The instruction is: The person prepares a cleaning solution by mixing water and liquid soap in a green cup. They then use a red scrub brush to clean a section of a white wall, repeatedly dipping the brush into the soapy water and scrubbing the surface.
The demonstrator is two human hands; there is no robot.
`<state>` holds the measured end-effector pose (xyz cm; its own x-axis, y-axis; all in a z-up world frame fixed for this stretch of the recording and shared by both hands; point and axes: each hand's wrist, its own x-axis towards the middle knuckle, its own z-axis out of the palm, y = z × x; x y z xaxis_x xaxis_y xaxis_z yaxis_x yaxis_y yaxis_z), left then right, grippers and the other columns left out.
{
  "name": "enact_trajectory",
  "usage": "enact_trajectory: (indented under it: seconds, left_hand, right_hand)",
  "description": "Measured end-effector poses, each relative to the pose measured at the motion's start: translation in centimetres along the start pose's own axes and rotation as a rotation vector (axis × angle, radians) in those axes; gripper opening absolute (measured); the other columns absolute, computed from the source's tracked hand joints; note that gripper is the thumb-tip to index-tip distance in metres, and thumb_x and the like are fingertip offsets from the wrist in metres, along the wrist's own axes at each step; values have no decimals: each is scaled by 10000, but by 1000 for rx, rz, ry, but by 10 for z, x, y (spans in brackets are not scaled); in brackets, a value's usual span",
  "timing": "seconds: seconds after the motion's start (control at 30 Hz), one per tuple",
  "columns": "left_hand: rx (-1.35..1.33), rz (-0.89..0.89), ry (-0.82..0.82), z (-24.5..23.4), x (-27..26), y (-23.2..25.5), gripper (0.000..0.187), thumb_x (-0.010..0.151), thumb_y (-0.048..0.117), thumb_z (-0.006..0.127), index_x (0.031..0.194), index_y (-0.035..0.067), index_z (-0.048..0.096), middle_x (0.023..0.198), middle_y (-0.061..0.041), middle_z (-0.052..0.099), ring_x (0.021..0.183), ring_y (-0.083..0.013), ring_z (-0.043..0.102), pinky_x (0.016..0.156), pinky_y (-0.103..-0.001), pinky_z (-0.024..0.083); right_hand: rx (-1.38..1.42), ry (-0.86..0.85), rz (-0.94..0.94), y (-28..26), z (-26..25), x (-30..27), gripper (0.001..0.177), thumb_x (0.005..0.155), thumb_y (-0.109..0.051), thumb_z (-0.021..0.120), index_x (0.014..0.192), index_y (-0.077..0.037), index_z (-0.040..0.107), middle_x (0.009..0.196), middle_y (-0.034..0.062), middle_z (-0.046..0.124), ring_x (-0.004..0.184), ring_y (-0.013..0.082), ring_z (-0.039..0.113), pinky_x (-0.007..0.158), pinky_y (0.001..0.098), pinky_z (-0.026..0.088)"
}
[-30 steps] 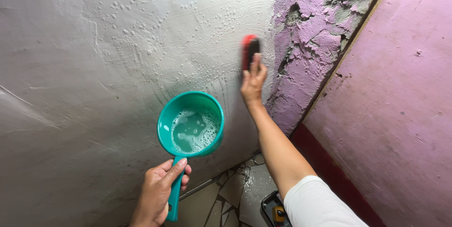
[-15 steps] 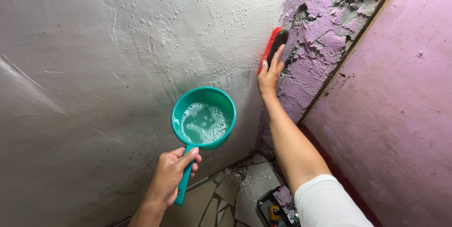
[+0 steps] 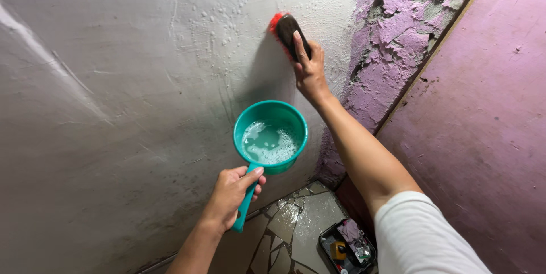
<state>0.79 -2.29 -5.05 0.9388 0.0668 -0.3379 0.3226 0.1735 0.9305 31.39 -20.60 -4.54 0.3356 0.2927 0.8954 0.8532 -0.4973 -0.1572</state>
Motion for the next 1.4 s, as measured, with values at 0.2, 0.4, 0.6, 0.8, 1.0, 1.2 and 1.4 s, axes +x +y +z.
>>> enact_trajectory:
  seconds: [0.2, 0.4, 0.6, 0.8, 1.0, 1.2, 1.4]
  left_hand:
    - [102, 69, -79, -7, 13, 0, 246, 949, 224, 677, 873, -4, 729, 786, -41, 707, 651, -80, 599, 591, -265, 510]
    - [148, 92, -160, 18, 37, 11, 228, 954, 195, 667, 877, -8, 734, 777, -32, 704, 647, -75, 598, 574, -253, 504]
    - [79, 89, -320, 58, 60, 39, 203, 953, 175, 672, 877, -2, 736, 775, -15, 709, 648, -60, 606, 569, -230, 506]
    - [100, 113, -448, 117, 96, 76, 190, 955, 161, 691, 861, -4, 711, 755, -37, 697, 610, -79, 608, 525, -239, 493]
    - [21, 108, -563, 175, 111, 142, 212, 946, 105, 697, 851, -84, 693, 791, -103, 709, 629, -120, 644, 541, -258, 545]
    - [-41, 8, -733, 201, 120, 217, 117, 927, 23, 662, 954, -91, 660, 824, -140, 703, 627, -144, 648, 526, -280, 550]
    - [-48, 25, -784, 221, 144, 265, 122, 946, 16, 627, 984, -99, 618, 844, -151, 686, 628, -143, 636, 530, -281, 552]
  right_hand:
    - [198, -479, -15, -39, -65, 21, 675, 892, -81, 747, 1491, -306, 531, 1204, 142, 576, 1102, 340, 515, 1009, 482, 433]
    - [-235, -1126, -226, -82, -133, 40, 541, 797, -186, 766, 1220, -514, 684, 1122, 27, 635, 1125, 243, 545, 917, 458, 428]
    - [-534, -1269, -187, -84, -162, 32, 551, 803, -203, 707, 1289, -459, 660, 1186, 28, 575, 1163, 248, 498, 887, 457, 419]
    - [-615, -1229, 11, -50, -225, 49, 560, 850, -220, 707, 1350, -461, 631, 1115, 56, 575, 1134, 261, 504, 856, 436, 443]
    - [-399, -1200, 222, -16, -273, 79, 528, 868, -240, 740, 1375, -348, 640, 1089, 95, 680, 991, 238, 610, 875, 373, 516]
    - [-15, -859, 693, 6, -344, 151, 478, 892, -261, 695, 1368, -227, 669, 1115, 78, 792, 817, 140, 668, 775, 341, 569]
    - [-522, -492, 95, 40, -376, 189, 517, 887, -258, 755, 1396, -260, 668, 1123, 98, 662, 1030, 216, 583, 938, 380, 478]
